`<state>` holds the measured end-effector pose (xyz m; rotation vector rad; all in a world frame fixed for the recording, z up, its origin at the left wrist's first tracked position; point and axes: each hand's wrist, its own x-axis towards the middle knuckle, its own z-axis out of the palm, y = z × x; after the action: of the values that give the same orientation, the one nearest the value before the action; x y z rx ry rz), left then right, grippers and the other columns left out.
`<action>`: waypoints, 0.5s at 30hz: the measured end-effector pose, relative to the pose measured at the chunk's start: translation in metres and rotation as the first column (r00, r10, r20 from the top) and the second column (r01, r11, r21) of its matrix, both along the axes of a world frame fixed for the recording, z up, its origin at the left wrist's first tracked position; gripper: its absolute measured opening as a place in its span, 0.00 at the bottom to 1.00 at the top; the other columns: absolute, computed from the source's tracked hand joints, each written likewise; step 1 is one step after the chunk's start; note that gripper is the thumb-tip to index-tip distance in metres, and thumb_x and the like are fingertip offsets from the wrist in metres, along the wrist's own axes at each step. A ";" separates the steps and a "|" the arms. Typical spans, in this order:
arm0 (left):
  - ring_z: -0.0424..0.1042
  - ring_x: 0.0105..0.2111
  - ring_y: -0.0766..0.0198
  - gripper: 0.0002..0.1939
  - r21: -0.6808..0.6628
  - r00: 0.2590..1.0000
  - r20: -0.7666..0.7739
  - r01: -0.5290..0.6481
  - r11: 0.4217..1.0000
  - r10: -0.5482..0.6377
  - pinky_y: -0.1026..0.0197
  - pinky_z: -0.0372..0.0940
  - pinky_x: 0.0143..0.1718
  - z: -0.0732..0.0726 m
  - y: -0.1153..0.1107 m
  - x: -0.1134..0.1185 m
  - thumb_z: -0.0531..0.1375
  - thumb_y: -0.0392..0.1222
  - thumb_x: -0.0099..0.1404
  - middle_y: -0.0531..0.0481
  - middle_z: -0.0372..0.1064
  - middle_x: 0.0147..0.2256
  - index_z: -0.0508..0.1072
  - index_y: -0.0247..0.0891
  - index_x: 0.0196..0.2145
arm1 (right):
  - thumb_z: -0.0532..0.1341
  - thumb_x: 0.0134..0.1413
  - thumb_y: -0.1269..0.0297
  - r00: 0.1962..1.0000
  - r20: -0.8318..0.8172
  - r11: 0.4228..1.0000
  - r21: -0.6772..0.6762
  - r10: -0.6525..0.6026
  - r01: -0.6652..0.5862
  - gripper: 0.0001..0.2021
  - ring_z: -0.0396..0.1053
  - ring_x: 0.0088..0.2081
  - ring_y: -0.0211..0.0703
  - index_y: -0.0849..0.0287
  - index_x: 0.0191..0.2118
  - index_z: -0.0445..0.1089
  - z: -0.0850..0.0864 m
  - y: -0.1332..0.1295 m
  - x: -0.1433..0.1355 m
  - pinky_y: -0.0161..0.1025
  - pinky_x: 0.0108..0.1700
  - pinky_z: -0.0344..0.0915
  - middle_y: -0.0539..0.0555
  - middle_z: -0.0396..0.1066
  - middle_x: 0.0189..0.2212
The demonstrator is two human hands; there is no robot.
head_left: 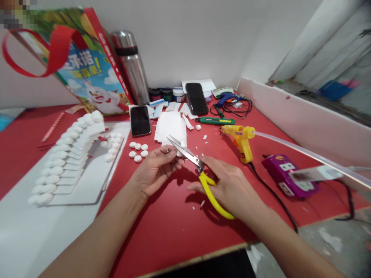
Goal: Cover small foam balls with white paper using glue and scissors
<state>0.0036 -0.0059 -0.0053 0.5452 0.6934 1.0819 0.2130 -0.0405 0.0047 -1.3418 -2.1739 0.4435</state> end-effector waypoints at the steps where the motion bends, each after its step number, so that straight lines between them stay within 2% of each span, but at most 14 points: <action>1: 0.77 0.28 0.68 0.07 0.000 1.000 -0.003 -0.006 1.000 0.006 0.69 0.73 0.34 0.000 0.000 0.000 0.71 0.31 0.57 0.47 0.76 0.29 0.78 0.30 0.33 | 0.65 0.56 0.40 1.000 -0.006 0.999 -0.024 -0.027 0.027 0.27 0.76 0.34 0.49 0.60 0.48 0.70 0.002 0.000 0.000 0.40 0.36 0.68 0.59 0.78 0.36; 4: 0.78 0.29 0.68 0.10 0.017 1.000 -0.013 -0.026 1.000 0.027 0.69 0.74 0.35 0.001 0.000 0.002 0.72 0.29 0.54 0.46 0.79 0.33 0.79 0.31 0.35 | 0.63 0.59 0.41 0.992 -0.029 0.979 -0.164 -0.124 0.117 0.24 0.70 0.24 0.42 0.57 0.47 0.70 0.012 0.002 0.002 0.36 0.26 0.62 0.51 0.75 0.26; 6: 0.78 0.30 0.68 0.12 0.038 0.999 -0.026 -0.037 0.999 0.038 0.69 0.74 0.35 0.002 0.000 0.002 0.72 0.29 0.54 0.46 0.79 0.34 0.80 0.32 0.38 | 0.60 0.61 0.40 0.986 -0.048 0.960 -0.240 -0.157 0.142 0.23 0.66 0.20 0.40 0.56 0.47 0.68 0.020 0.004 0.005 0.35 0.23 0.58 0.48 0.71 0.23; 10: 0.78 0.31 0.68 0.16 0.047 0.996 -0.058 -0.071 0.996 0.073 0.70 0.73 0.37 0.003 -0.001 0.002 0.71 0.27 0.54 0.48 0.79 0.33 0.81 0.33 0.42 | 0.59 0.61 0.40 0.985 -0.036 0.955 -0.253 -0.168 0.154 0.22 0.69 0.25 0.43 0.55 0.46 0.65 0.029 0.007 0.009 0.36 0.27 0.61 0.51 0.73 0.28; 15: 0.81 0.36 0.63 0.13 0.030 0.994 -0.029 -0.101 0.994 0.102 0.66 0.75 0.42 0.005 -0.002 0.003 0.71 0.30 0.56 0.45 0.81 0.36 0.82 0.33 0.40 | 0.61 0.60 0.42 0.979 0.023 0.958 -0.203 -0.201 0.202 0.23 0.70 0.28 0.45 0.56 0.49 0.65 0.023 0.006 0.012 0.38 0.29 0.62 0.54 0.74 0.33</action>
<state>0.0066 -0.0075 0.0000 0.5565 0.7392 1.1819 0.2254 -0.0347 0.0273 -1.6563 -2.0086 0.5977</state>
